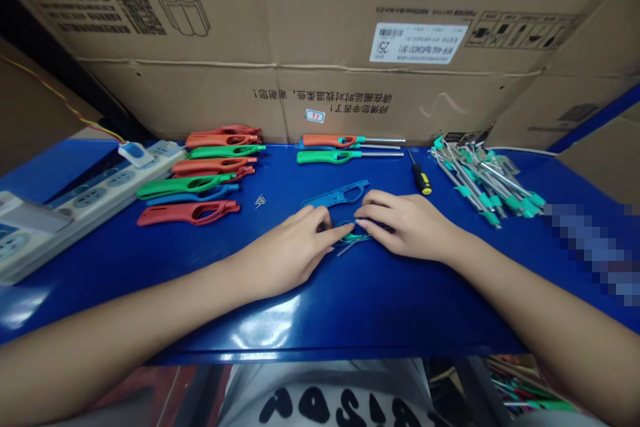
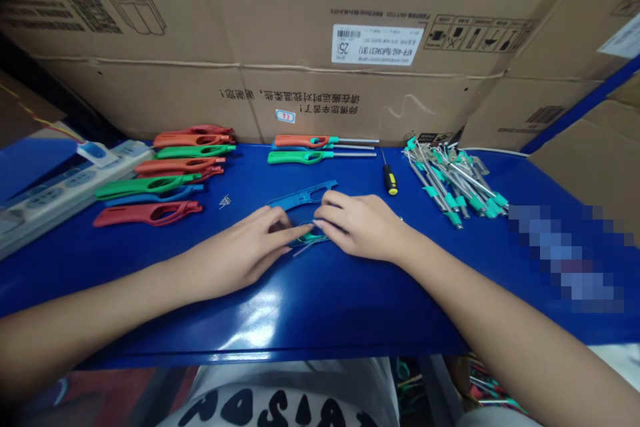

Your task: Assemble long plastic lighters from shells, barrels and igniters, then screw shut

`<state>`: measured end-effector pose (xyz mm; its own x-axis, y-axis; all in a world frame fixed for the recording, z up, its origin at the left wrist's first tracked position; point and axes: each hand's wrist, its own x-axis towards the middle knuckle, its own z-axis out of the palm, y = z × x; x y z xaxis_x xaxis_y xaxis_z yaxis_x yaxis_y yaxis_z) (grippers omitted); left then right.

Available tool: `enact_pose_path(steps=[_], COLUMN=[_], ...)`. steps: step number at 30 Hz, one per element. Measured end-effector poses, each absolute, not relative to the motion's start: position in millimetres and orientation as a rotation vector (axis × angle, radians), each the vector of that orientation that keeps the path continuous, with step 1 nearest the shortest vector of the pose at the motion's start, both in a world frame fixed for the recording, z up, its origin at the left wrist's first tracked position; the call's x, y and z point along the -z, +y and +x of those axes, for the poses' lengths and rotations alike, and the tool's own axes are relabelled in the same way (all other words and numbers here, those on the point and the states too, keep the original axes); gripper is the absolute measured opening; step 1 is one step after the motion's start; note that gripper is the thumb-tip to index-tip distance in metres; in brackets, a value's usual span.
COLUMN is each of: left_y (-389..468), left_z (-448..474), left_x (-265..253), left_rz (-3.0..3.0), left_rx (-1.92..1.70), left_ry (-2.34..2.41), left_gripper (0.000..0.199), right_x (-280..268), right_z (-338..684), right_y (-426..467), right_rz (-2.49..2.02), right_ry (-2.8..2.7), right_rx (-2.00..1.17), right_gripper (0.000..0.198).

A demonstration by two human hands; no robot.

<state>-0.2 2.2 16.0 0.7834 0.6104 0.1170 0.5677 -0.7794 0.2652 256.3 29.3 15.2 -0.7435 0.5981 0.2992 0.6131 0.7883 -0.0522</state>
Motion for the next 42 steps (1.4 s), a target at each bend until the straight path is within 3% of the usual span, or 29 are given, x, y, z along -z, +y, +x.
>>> enact_pose_path(steps=[7, 13, 17, 30, 36, 42], left_y=[1, 0, 1, 1, 2, 2], left_z=[-2, -2, 0, -1, 0, -1], left_x=[-11, -6, -5, -7, -6, -5], left_rz=[2.934, 2.921, 2.899, 2.913, 2.918, 2.918], left_rx=[-0.132, -0.22, -0.28, -0.27, -0.291, -0.295], left_ry=[0.939, 0.951, 0.941, 0.949, 0.952, 0.958], left_gripper=[0.055, 0.054, 0.051, 0.05, 0.049, 0.05], right_x=[-19, -21, -16, 15, 13, 14], right_z=[272, 326, 364, 384, 387, 386], right_y=[50, 86, 101, 122, 124, 122], right_rz=[-1.481, -1.86, -2.191, -2.053, -2.003, -1.981], right_ry=[-2.291, -2.053, -1.895, -2.053, -2.044, -2.03], right_rx=[0.267, 0.593, 0.531, 0.384, 0.379, 0.383], right_gripper=[0.024, 0.031, 0.037, 0.047, 0.037, 0.04])
